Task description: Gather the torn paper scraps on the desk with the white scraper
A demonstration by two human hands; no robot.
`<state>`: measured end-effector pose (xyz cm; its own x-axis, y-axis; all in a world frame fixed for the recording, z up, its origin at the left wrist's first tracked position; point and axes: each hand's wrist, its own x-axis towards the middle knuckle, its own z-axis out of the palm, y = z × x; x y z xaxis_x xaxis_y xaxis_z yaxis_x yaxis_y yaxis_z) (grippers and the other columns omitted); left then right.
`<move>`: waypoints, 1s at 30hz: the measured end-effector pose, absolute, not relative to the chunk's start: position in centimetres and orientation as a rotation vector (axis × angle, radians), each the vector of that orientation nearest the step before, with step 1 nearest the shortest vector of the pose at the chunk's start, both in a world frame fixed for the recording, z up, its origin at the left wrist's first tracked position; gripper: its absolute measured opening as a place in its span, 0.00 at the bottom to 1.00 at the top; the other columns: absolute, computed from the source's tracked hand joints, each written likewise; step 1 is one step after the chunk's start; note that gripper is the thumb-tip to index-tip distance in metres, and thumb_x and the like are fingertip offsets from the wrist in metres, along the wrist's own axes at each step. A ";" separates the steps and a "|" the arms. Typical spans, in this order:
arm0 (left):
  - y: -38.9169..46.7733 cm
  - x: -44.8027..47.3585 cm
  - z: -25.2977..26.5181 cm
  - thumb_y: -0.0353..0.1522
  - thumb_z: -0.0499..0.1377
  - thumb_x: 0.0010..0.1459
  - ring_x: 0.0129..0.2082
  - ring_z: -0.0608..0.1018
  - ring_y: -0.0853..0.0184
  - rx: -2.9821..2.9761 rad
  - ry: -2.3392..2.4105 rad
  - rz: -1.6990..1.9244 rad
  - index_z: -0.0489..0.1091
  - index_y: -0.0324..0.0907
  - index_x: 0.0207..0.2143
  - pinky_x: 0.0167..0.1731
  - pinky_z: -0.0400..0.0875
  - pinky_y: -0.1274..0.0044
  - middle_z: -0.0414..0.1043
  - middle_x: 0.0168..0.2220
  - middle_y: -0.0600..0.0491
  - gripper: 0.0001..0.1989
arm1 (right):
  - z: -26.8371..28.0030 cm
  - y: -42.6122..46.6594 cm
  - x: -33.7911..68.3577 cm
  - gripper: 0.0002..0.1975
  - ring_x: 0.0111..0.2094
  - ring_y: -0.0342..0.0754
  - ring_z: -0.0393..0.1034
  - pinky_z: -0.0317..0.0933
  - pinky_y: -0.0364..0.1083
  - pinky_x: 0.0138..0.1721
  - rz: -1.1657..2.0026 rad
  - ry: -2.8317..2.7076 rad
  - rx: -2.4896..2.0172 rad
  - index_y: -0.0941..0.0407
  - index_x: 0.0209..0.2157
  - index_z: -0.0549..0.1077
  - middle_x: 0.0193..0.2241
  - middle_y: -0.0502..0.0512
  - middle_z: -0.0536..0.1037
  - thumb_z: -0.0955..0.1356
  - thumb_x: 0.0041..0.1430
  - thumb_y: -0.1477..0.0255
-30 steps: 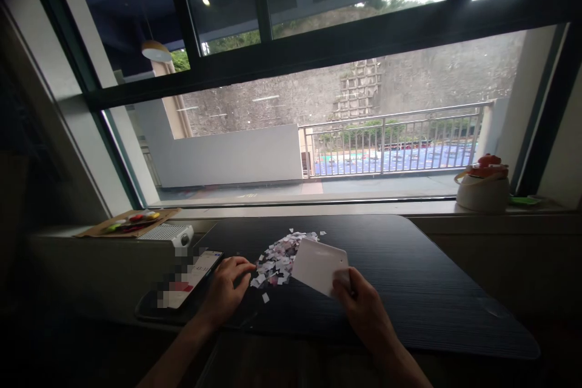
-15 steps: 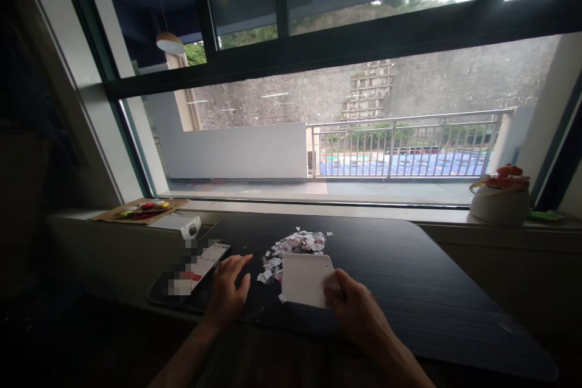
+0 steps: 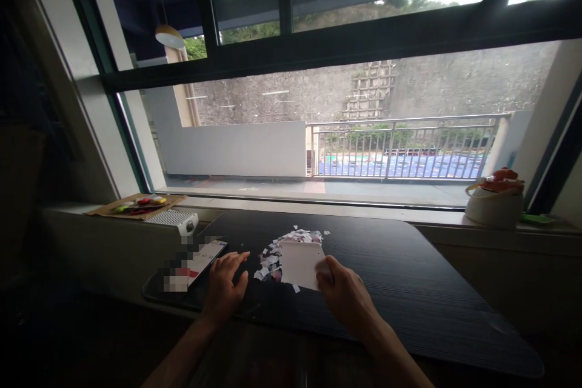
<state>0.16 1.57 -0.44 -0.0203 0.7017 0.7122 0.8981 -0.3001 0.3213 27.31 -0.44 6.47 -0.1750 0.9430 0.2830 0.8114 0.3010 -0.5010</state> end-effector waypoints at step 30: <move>1.7 -0.2 -0.6 0.29 0.51 0.52 0.48 0.71 0.58 -2.031 -1.642 -1.160 0.68 0.44 0.46 0.51 0.55 0.59 0.74 0.39 0.50 0.18 | 5.1 0.4 32.3 0.08 0.24 0.45 0.66 0.57 0.43 0.25 0.565 -1.817 -1.458 0.55 0.27 0.67 0.22 0.48 0.72 0.62 0.53 0.65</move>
